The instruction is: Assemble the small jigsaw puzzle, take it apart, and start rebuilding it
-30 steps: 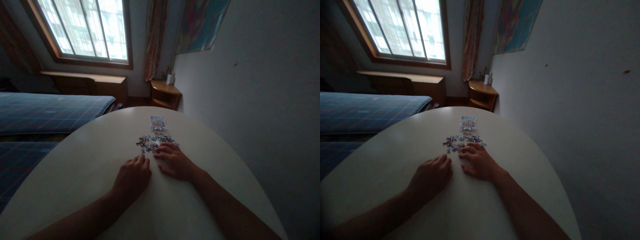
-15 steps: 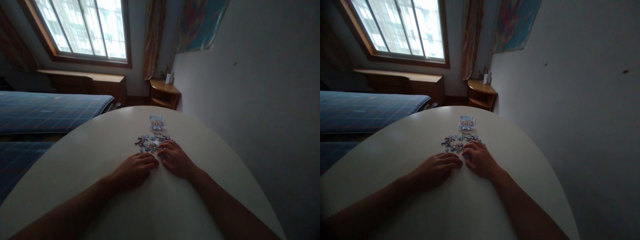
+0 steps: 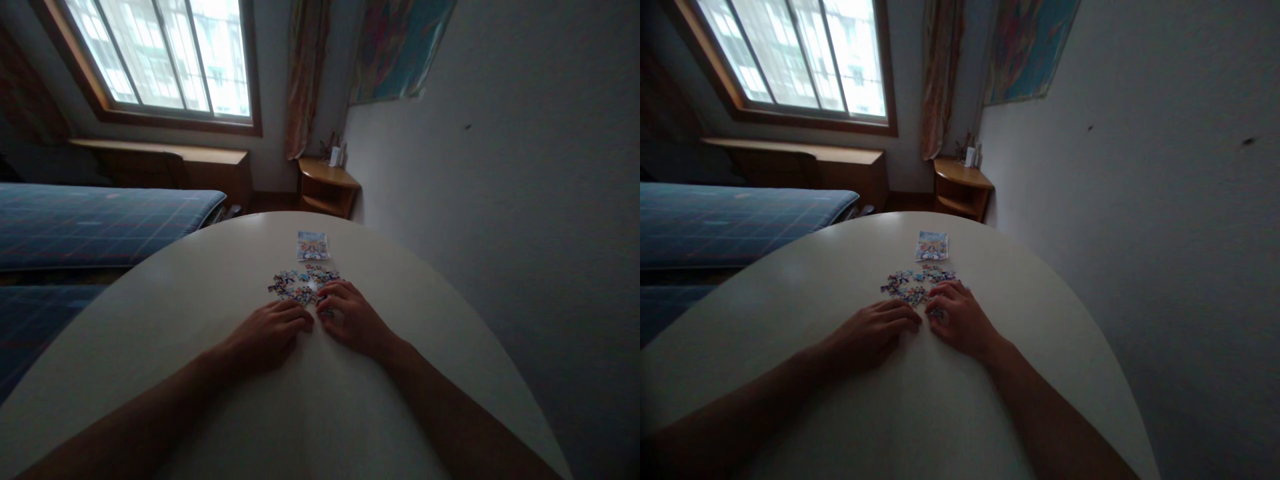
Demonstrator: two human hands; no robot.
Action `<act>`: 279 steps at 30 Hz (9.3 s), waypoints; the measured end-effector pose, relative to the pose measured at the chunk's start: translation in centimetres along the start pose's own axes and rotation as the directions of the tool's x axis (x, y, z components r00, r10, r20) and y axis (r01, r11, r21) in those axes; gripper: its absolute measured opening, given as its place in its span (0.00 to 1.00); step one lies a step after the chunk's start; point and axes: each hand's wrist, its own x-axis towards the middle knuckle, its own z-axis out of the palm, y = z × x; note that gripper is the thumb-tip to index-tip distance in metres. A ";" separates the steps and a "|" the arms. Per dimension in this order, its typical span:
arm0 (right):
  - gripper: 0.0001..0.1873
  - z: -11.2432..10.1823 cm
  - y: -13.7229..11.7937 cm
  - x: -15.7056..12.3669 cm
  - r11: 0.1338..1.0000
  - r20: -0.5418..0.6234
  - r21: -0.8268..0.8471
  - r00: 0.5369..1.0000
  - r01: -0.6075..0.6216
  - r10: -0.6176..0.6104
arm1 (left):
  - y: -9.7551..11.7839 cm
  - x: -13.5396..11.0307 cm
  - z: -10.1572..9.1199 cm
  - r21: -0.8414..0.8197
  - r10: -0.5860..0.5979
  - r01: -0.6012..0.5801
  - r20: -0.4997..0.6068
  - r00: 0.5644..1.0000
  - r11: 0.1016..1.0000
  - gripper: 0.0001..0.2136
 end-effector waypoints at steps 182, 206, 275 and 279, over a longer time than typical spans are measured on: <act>0.18 -1.0 0.6 0.0 0.983 0.105 -0.106 0.982 -0.147 0.158 | -1.6 -0.2 0.9 0.120 -0.545 0.565 -0.160 0.823 0.817 0.25; 0.16 -0.9 0.6 0.1 0.988 0.091 -0.072 0.985 -0.140 0.146 | -4.8 -0.5 0.5 0.074 -0.723 0.745 -0.196 0.663 0.663 0.24; 0.07 -2.9 4.3 -0.7 0.915 0.060 -0.049 0.913 -0.400 0.403 | 0.5 -0.4 0.5 0.153 -0.080 0.099 -0.121 0.989 0.983 0.08; 0.06 -3.0 4.2 -0.7 0.932 0.050 -0.051 0.931 -0.359 0.361 | 0.4 -0.4 0.5 0.157 -0.096 0.121 -0.156 0.983 0.980 0.06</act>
